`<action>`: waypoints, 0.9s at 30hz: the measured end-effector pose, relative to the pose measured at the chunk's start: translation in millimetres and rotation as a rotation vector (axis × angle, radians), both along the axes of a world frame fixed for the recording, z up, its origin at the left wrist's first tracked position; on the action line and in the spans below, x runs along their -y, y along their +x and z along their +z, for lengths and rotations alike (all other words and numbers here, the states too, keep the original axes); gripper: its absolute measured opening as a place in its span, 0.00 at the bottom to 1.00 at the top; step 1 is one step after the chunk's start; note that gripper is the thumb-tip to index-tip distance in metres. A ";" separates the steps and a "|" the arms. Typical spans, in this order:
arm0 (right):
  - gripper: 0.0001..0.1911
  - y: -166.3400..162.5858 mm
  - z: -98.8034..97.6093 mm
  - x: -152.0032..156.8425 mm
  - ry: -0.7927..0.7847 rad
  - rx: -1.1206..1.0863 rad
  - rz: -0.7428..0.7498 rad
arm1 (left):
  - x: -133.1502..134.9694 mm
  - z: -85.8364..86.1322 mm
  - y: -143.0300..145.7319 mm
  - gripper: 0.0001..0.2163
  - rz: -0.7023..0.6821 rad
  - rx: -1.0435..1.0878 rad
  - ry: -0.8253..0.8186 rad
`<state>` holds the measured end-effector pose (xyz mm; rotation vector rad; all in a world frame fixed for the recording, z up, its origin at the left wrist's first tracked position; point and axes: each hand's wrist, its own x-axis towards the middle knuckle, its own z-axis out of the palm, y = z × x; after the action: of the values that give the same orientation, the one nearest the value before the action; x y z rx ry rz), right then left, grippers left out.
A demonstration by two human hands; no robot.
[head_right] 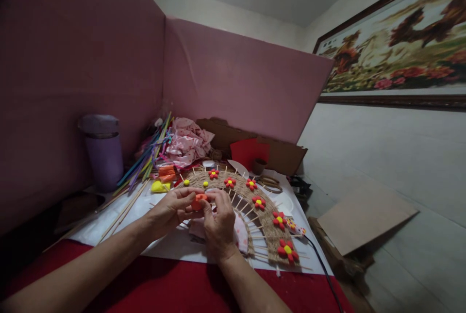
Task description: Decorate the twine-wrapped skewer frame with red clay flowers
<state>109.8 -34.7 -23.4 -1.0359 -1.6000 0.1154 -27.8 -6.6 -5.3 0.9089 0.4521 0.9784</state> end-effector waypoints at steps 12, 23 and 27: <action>0.06 -2.4 -1.9 3.5 -0.077 -0.045 0.080 | -0.8 -3.2 6.8 0.17 0.225 -0.141 0.115; 0.12 -0.4 -3.3 -4.1 -0.193 -0.331 0.167 | -1.0 0.0 1.9 0.18 0.053 -0.101 0.153; 0.09 -4.4 -1.6 1.3 -0.123 -0.247 0.159 | -4.7 -5.1 4.3 0.15 0.103 -0.102 0.159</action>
<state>105.4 -35.9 -25.0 -0.9464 -1.4606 0.4385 -23.6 -1.9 -10.4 1.0910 0.5171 1.0757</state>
